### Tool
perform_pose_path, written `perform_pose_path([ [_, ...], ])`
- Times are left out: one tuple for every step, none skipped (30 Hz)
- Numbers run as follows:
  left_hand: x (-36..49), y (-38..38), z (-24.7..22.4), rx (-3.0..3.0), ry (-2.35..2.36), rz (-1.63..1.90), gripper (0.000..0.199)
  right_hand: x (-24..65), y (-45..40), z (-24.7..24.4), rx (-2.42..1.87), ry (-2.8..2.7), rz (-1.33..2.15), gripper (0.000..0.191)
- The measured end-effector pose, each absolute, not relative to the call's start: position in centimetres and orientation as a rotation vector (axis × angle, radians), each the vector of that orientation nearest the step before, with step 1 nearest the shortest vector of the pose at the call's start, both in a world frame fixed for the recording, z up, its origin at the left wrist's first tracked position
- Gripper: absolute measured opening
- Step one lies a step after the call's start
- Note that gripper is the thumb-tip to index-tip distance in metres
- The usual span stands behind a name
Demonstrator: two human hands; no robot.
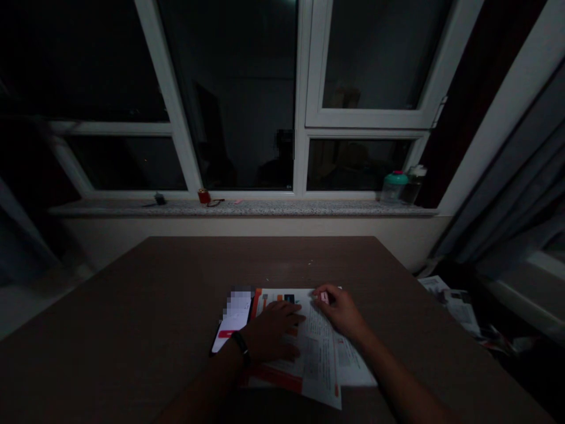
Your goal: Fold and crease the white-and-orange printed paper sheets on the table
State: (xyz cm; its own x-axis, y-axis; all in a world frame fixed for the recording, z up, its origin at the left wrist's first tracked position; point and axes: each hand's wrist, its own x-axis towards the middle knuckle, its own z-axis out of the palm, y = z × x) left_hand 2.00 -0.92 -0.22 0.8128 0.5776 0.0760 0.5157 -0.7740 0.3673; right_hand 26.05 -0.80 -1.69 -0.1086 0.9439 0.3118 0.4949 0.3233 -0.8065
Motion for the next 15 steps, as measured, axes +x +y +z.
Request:
perform_pose_path([
  [2.00,-0.93,-0.21,2.660,0.829,0.259,0.069,26.07,-0.85,-1.62,-1.283,-1.762,0.663,0.017],
  [2.01,-0.96,-0.20,2.653,0.827,0.256,0.069,26.11,-0.90,-1.55,-1.266,-1.782,0.665,0.017],
  [2.02,-0.98,-0.19,2.648,0.826,0.256,0.069,26.14,-0.94,-1.49,-1.245,-1.802,0.674,0.017],
  [2.03,-1.01,-0.17,2.644,0.827,0.260,0.068,26.19,-0.98,-1.42,-1.224,-1.819,0.686,0.017],
  [2.03,-1.05,-0.15,2.642,0.828,0.264,0.068,26.23,-1.02,-1.36,-1.202,-1.833,0.698,0.019],
  [2.03,-1.08,-0.12,2.641,0.827,0.267,0.067,26.28,-1.06,-1.30,-1.179,-1.850,0.710,0.021],
  [2.02,-1.11,-0.07,2.642,0.826,0.267,0.067,26.33,-1.10,-1.23,-1.157,-1.870,0.720,0.026],
  [2.01,-1.15,-0.01,2.645,0.825,0.266,0.067,26.38,-1.14,-1.16,-1.139,-1.892,0.724,0.031],
  [1.99,-1.18,0.06,2.649,0.821,0.258,0.068,26.43,-1.19,-1.09,-1.127,-1.917,0.722,0.036],
  [1.97,-1.22,0.14,2.653,0.817,0.250,0.068,26.47,-1.24,-1.04,-1.121,-1.941,0.714,0.039],
  [1.94,-1.26,0.22,2.657,0.812,0.247,0.068,26.50,-1.27,-1.01,-1.120,-1.962,0.701,0.041],
  [1.92,-1.30,0.27,2.659,0.808,0.251,0.068,26.53,-1.30,-1.01,-1.120,-1.979,0.685,0.041],
  [1.90,-1.33,0.31,2.659,0.802,0.259,0.068,26.55,-1.30,-1.04,-1.119,-1.991,0.670,0.040],
  [1.88,-1.36,0.31,2.659,0.792,0.268,0.068,26.58,-1.29,-1.09,-1.118,-1.998,0.658,0.039],
  [1.85,-1.37,0.28,2.658,0.783,0.274,0.068,26.60,-1.25,-1.16,-1.118,-2.003,0.651,0.040],
])
